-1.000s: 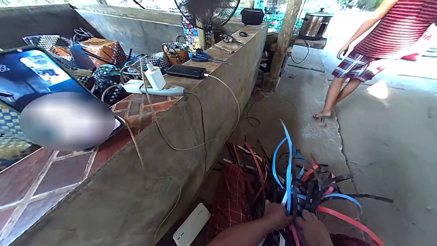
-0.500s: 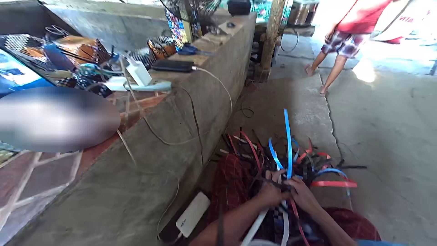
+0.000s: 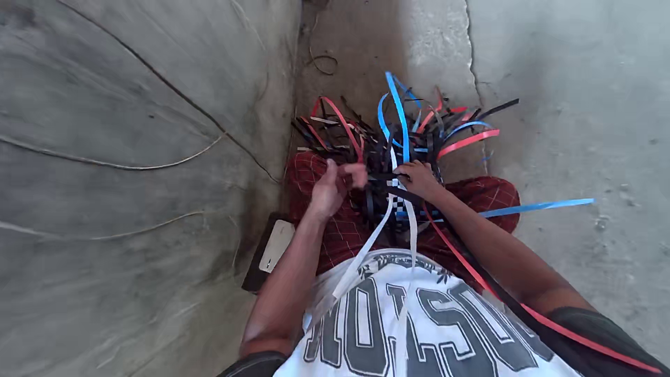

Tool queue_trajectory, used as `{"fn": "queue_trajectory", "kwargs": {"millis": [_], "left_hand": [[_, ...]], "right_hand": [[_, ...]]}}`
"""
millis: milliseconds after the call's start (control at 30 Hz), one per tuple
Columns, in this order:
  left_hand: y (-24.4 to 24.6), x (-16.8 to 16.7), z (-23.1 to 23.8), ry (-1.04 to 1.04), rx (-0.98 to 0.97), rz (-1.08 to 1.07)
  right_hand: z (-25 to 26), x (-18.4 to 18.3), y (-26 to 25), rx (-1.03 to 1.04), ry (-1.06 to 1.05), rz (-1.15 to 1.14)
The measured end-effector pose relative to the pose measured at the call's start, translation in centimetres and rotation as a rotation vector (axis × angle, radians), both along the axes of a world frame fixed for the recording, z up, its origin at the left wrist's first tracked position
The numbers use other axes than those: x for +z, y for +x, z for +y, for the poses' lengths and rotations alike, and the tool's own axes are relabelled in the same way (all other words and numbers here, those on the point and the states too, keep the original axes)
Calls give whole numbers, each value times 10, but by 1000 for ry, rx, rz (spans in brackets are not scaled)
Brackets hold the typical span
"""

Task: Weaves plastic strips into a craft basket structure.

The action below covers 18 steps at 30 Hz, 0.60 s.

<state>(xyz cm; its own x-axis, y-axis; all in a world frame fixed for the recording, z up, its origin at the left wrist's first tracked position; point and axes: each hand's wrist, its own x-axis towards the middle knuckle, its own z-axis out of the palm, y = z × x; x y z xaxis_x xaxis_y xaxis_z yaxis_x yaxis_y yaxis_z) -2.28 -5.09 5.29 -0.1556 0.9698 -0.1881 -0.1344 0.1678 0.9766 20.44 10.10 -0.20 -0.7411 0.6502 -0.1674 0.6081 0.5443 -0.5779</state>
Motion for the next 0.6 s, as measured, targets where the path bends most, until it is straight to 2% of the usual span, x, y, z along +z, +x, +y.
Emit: {"fn": "queue_trajectory", "kwargs": {"millis": [33, 100, 167, 233, 300, 400, 433, 500, 600], "left_hand": [[4, -1, 9, -11, 13, 254], [14, -11, 30, -164, -108, 753], [28, -19, 45, -322, -289, 979], [37, -25, 53, -370, -385, 1021], [33, -35, 54, -345, -381, 999], [17, -43, 51, -309, -347, 898], [13, -42, 50, -301, -356, 863], [11, -38, 47, -251, -388, 788], [20, -32, 42, -117, -439, 666]], "right_hand": [[0, -2, 0, -2, 5, 3], [-3, 0, -3, -12, 1, -26], [-6, 10, -5, -15, -24, -71], [-10, 9, 0, -30, -2, -47], [-13, 7, 6, -84, 46, 49], [-18, 22, 2, -201, 142, 297], [-19, 31, -3, -228, 113, 356], [-20, 44, -17, -233, -75, 388], [-17, 47, -40, -165, -426, 251]]}}
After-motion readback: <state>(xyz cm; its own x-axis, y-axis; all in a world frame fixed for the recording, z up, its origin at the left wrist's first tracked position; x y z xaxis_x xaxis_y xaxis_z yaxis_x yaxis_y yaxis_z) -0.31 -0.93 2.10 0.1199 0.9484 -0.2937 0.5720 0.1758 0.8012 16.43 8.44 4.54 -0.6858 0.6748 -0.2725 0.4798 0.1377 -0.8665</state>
